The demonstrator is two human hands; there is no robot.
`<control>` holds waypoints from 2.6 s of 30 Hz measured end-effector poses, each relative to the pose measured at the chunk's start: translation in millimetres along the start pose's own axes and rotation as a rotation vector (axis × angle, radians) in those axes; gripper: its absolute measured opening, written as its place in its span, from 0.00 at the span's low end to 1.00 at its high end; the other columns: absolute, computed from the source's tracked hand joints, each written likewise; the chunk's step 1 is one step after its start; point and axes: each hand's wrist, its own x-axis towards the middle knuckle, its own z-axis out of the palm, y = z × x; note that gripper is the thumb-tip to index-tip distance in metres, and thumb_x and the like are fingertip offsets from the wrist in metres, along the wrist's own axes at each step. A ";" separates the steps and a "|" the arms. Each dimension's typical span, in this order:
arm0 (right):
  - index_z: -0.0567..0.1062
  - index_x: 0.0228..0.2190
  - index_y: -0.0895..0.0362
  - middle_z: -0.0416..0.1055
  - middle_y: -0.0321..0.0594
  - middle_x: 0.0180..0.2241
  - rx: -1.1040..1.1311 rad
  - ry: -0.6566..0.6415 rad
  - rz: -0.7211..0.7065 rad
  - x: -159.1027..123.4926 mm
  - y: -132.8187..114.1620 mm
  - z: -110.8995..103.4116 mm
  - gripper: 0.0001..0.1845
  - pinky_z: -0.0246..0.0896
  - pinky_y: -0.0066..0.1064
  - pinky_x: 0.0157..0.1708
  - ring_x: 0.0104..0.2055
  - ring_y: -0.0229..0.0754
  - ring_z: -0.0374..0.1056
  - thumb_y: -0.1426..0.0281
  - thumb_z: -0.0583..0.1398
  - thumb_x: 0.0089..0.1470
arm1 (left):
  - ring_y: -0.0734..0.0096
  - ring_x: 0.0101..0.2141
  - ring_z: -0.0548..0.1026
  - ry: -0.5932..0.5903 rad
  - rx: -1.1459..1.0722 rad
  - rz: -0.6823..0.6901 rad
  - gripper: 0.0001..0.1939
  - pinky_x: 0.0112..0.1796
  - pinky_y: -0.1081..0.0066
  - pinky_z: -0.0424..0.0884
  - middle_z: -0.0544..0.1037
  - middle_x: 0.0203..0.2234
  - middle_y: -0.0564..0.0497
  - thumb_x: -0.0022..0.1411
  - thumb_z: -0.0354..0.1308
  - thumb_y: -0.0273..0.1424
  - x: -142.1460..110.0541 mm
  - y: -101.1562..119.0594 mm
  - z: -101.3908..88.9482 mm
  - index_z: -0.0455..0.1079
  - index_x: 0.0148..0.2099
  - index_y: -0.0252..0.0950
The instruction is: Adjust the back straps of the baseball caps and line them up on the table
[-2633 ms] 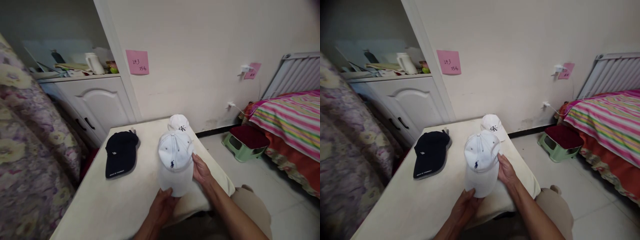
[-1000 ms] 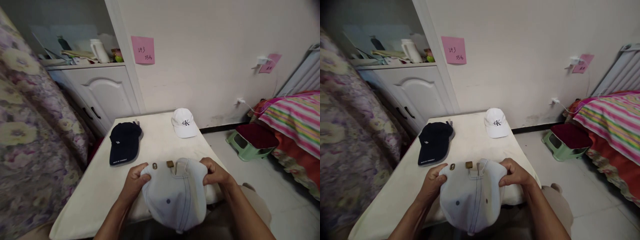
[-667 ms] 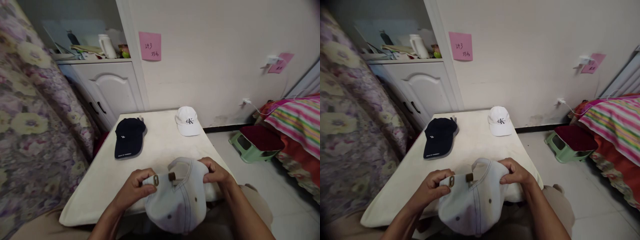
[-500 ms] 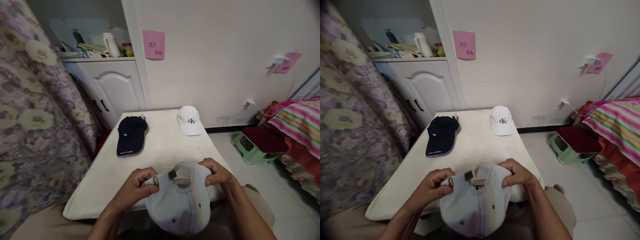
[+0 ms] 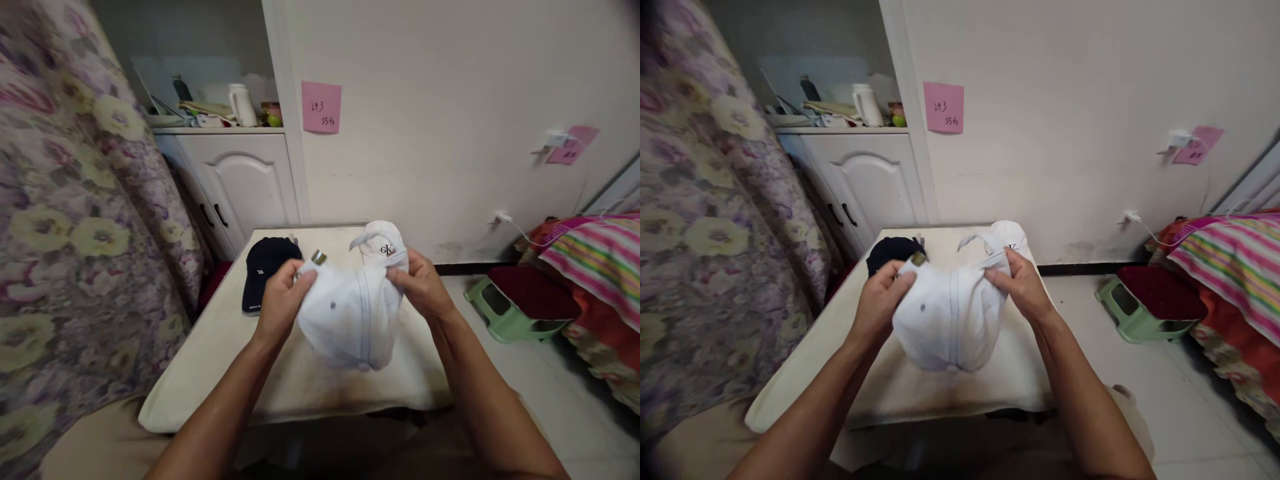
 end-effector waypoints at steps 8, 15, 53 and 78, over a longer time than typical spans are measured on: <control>0.76 0.32 0.59 0.70 0.36 0.28 -0.200 -0.208 -0.023 2.8 -6.6 -13.4 0.10 0.59 0.27 0.28 0.28 0.37 0.64 0.65 0.66 0.50 | 0.75 0.23 0.61 0.167 0.077 0.206 0.10 0.26 0.76 0.58 0.66 0.21 0.58 0.56 0.61 0.37 11.6 -18.9 0.1 0.68 0.32 0.37; 0.75 0.32 0.61 0.70 0.35 0.27 -0.169 -0.495 0.349 -22.3 38.8 -34.4 0.15 0.58 0.26 0.29 0.28 0.36 0.63 0.63 0.69 0.46 | 0.77 0.19 0.58 -0.196 0.011 -0.220 0.14 0.21 0.77 0.53 0.64 0.17 0.59 0.58 0.61 0.42 -25.5 -52.8 -5.2 0.66 0.31 0.37; 0.73 0.34 0.57 0.74 0.36 0.29 0.029 -0.089 0.106 -44.5 -6.2 11.1 0.08 0.59 0.24 0.22 0.21 0.31 0.64 0.65 0.59 0.60 | 0.75 0.27 0.66 -0.399 0.082 -0.229 0.09 0.28 0.78 0.62 0.71 0.27 0.55 0.57 0.64 0.36 -46.9 -34.6 7.0 0.73 0.34 0.35; 0.79 0.31 0.58 0.60 0.29 0.17 -0.182 -0.340 0.336 -43.9 4.4 35.9 0.13 0.43 0.22 0.16 0.17 0.28 0.51 0.60 0.64 0.54 | 0.73 0.28 0.64 -0.499 -0.156 -0.001 0.08 0.29 0.73 0.56 0.65 0.26 0.53 0.60 0.63 0.35 -43.0 -56.0 -7.5 0.80 0.35 0.36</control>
